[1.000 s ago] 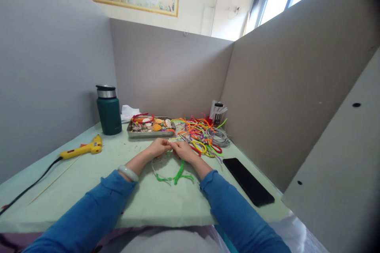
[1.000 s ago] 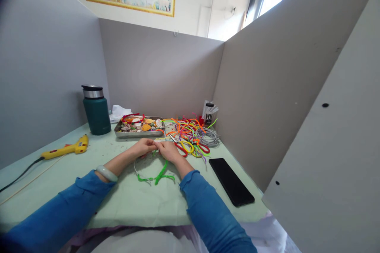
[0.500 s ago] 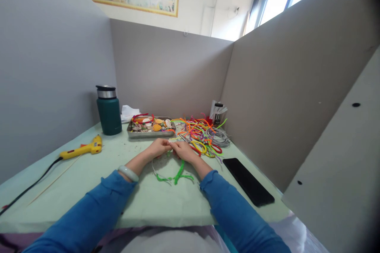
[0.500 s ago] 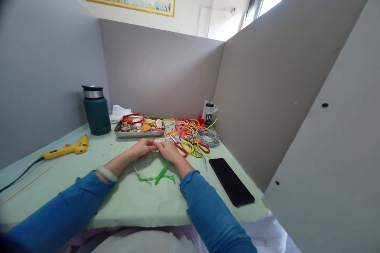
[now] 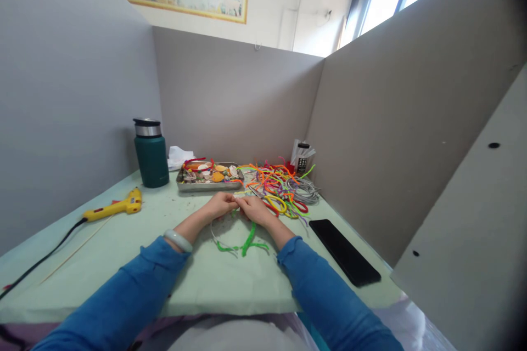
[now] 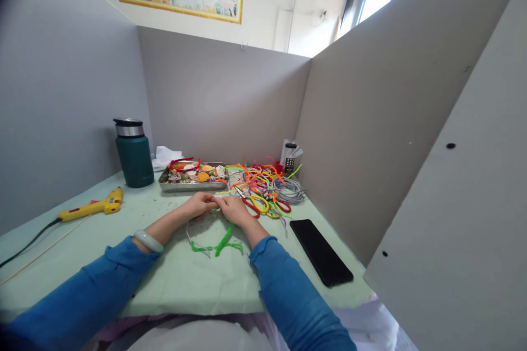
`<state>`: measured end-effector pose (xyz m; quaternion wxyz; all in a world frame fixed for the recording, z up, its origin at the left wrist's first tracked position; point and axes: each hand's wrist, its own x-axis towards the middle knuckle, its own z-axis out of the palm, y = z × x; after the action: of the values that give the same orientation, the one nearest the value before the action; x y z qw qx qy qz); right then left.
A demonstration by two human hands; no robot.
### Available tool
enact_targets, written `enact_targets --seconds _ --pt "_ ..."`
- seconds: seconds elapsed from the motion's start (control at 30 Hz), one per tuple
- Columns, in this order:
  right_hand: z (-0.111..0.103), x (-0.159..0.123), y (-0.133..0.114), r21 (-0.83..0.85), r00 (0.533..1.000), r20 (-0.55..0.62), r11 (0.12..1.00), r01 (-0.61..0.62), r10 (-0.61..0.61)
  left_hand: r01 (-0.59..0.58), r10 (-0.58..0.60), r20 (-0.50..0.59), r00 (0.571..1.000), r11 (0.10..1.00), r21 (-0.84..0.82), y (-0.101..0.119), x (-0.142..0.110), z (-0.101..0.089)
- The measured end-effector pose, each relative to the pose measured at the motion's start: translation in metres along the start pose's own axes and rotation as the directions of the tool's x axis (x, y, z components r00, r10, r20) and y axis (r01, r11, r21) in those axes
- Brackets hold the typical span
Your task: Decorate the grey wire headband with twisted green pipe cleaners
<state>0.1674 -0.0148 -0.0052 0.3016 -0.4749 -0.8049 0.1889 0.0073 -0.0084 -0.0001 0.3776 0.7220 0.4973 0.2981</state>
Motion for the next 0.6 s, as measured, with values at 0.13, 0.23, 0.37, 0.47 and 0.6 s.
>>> enact_targets --seconds 0.13,0.23,0.37,0.47,0.6 --pt "0.0001 -0.0005 -0.0004 0.000 1.000 -0.012 1.000 0.007 -0.007 -0.012 0.012 0.007 1.000 1.000 0.013 -0.0012 0.0011 -0.0001" --pt "-0.0003 -0.0006 -0.0011 -0.005 1.000 -0.009 1.000 0.016 -0.016 -0.031 0.030 0.017 0.999 0.999 0.013 -0.0026 0.0021 -0.0004" --pt "-0.0006 -0.0001 -0.0011 -0.019 1.000 -0.003 1.000 0.015 -0.015 -0.038 0.038 0.031 0.999 0.999 0.013 -0.0023 0.0017 -0.0005" --pt "-0.0001 0.0005 -0.0001 -0.026 1.000 0.003 1.000 0.014 -0.014 -0.029 0.029 0.024 0.999 1.000 0.007 -0.0020 0.0010 -0.0004" --pt "0.0008 0.0008 0.0015 -0.030 1.000 0.006 0.999 0.018 -0.018 -0.032 0.032 0.028 0.999 0.999 0.004 -0.0034 0.0018 -0.0002"
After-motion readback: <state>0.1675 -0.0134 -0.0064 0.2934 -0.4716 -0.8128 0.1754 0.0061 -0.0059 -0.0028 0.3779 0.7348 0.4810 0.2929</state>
